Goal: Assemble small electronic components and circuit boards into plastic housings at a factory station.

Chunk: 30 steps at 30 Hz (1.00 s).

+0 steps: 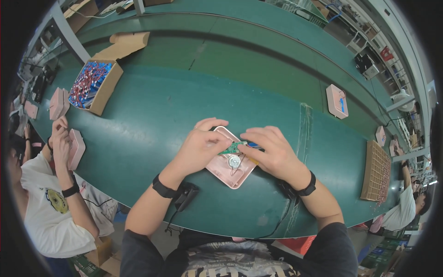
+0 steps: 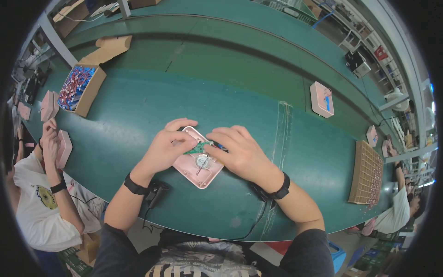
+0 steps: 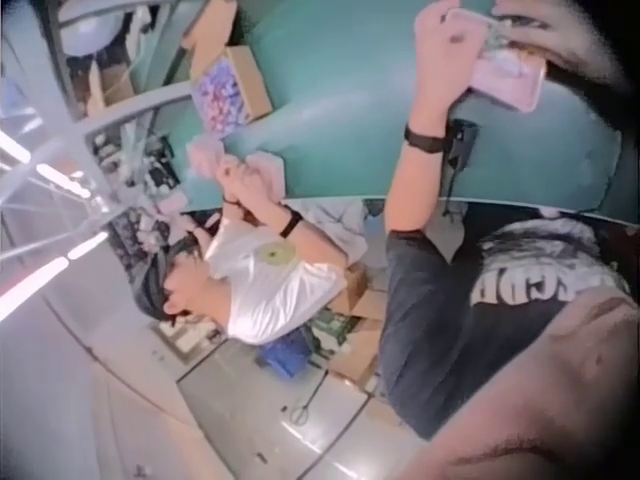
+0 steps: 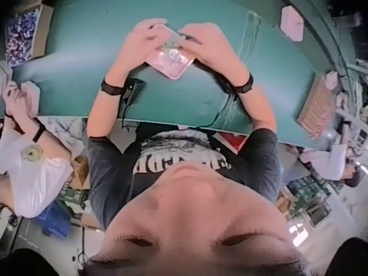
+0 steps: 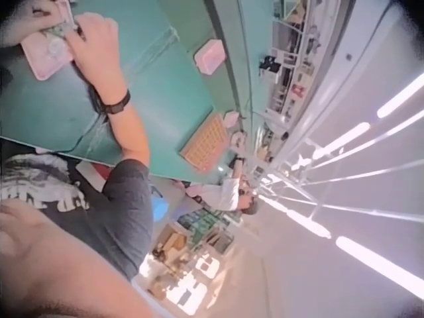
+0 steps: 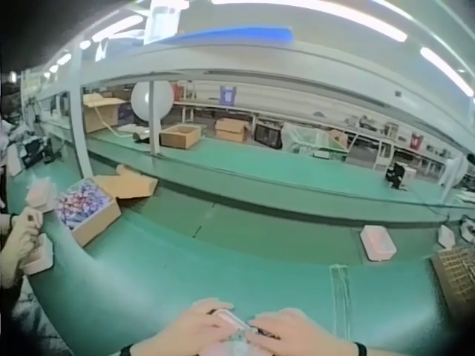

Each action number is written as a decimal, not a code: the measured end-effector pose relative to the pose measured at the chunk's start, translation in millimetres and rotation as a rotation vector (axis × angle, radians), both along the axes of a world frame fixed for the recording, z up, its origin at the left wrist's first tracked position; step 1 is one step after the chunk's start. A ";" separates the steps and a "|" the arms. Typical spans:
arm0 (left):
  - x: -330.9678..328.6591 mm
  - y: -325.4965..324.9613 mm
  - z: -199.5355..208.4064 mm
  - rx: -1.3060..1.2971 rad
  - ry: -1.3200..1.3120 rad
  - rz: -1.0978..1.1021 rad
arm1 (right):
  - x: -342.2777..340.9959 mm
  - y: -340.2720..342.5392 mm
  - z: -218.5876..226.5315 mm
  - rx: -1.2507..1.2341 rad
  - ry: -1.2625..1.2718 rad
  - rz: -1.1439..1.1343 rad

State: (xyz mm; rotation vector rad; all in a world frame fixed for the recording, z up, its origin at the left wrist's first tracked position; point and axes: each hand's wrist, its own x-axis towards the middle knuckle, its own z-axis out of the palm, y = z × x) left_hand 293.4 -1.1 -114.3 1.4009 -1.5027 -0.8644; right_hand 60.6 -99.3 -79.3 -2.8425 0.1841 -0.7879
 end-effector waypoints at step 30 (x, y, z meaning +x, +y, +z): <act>-20.7 13.8 -16.0 0.039 -0.095 -0.177 | -2.6 -3.5 18.3 0.707 0.226 -0.131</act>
